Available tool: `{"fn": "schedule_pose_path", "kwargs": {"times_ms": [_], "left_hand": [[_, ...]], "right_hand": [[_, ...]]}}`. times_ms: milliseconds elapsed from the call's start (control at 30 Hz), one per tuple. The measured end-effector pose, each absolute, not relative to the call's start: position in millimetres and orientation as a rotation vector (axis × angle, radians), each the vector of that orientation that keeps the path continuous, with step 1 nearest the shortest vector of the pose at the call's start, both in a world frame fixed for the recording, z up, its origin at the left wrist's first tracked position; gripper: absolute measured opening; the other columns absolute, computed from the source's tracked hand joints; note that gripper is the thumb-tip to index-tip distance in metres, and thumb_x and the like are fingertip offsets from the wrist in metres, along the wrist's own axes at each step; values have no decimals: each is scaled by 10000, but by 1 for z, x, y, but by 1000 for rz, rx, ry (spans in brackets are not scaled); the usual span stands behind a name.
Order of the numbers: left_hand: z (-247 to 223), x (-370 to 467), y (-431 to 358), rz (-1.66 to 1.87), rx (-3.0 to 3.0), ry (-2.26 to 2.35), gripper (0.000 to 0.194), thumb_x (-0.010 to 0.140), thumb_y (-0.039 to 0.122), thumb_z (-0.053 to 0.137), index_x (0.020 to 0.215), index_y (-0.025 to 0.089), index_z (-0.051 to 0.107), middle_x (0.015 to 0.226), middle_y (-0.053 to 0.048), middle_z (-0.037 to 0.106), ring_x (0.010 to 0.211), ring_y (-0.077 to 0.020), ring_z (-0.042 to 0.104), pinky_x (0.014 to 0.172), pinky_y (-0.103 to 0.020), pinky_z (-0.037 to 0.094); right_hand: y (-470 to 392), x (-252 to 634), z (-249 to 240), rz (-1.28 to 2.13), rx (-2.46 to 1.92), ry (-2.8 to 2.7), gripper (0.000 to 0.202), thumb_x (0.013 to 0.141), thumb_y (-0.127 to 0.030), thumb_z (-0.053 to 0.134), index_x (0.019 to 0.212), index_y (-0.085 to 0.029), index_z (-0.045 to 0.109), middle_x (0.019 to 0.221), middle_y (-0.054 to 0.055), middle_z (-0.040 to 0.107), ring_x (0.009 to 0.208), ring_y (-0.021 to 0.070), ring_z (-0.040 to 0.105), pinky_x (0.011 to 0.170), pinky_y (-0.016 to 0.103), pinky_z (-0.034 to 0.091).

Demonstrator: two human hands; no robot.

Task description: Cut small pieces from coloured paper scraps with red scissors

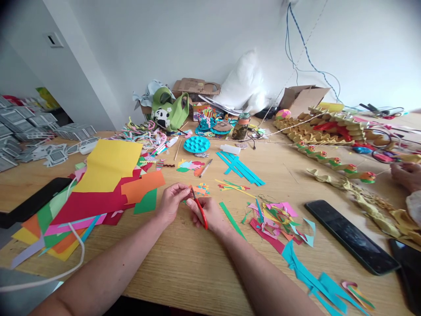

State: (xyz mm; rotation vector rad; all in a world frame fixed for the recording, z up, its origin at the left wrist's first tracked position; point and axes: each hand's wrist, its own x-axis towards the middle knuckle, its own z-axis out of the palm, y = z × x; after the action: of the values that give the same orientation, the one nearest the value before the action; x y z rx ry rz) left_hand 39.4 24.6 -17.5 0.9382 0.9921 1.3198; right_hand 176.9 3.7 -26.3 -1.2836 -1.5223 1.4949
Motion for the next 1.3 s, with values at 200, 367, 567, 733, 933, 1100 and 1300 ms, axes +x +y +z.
{"fn": "schedule_pose_path", "kwargs": {"times_ms": [200,367,567,733,933,1100,1300], "left_hand": [[-18,39,26,1330,879,962,143,632,257,715,660,147,629,602,-4,647,580,-121,601,622,-258,484],[-20,36,30,1359,923,1008,169,644,286,711,683,146,625,628,-7,641,565,-120,590,618,-266,476],[-18,32,35,1454,951,1061,186,640,304,727,683,149,632,665,7,624,575,-97,557,599,-234,444],[-16,30,36,1437,941,979,226,613,315,755,695,154,620,663,1,638,587,-105,566,620,-244,451],[-16,32,33,1418,959,950,243,620,322,768,709,152,618,654,1,640,606,-116,586,645,-258,467],[-17,35,30,1409,905,928,208,620,293,769,691,152,634,613,12,631,588,-101,568,614,-234,442],[-14,38,28,1413,833,899,183,604,253,769,666,148,633,617,-2,648,600,-112,584,634,-249,449]], "right_hand": [[3,178,-24,1497,-1283,-1554,540,731,-686,591,598,-173,487,453,-2,567,337,95,505,321,172,283],[3,179,-17,1534,-1261,-1599,572,729,-708,569,556,-168,489,444,1,550,357,101,524,338,178,323],[-1,182,-14,1641,-1065,-1691,602,736,-747,521,598,-161,514,458,1,554,342,85,500,331,169,318],[-6,186,-10,1489,-876,-1577,633,713,-785,505,575,-168,506,435,0,522,318,80,466,325,185,322],[-2,179,-14,1443,-1053,-1560,607,735,-750,517,542,-176,484,406,-1,516,303,85,465,315,180,303],[-3,173,-15,1479,-1177,-1600,590,744,-721,527,530,-174,480,406,0,525,312,88,475,315,175,298],[-2,173,-16,1479,-1246,-1573,576,742,-710,541,535,-177,478,409,-6,534,312,87,476,315,178,299]]}}
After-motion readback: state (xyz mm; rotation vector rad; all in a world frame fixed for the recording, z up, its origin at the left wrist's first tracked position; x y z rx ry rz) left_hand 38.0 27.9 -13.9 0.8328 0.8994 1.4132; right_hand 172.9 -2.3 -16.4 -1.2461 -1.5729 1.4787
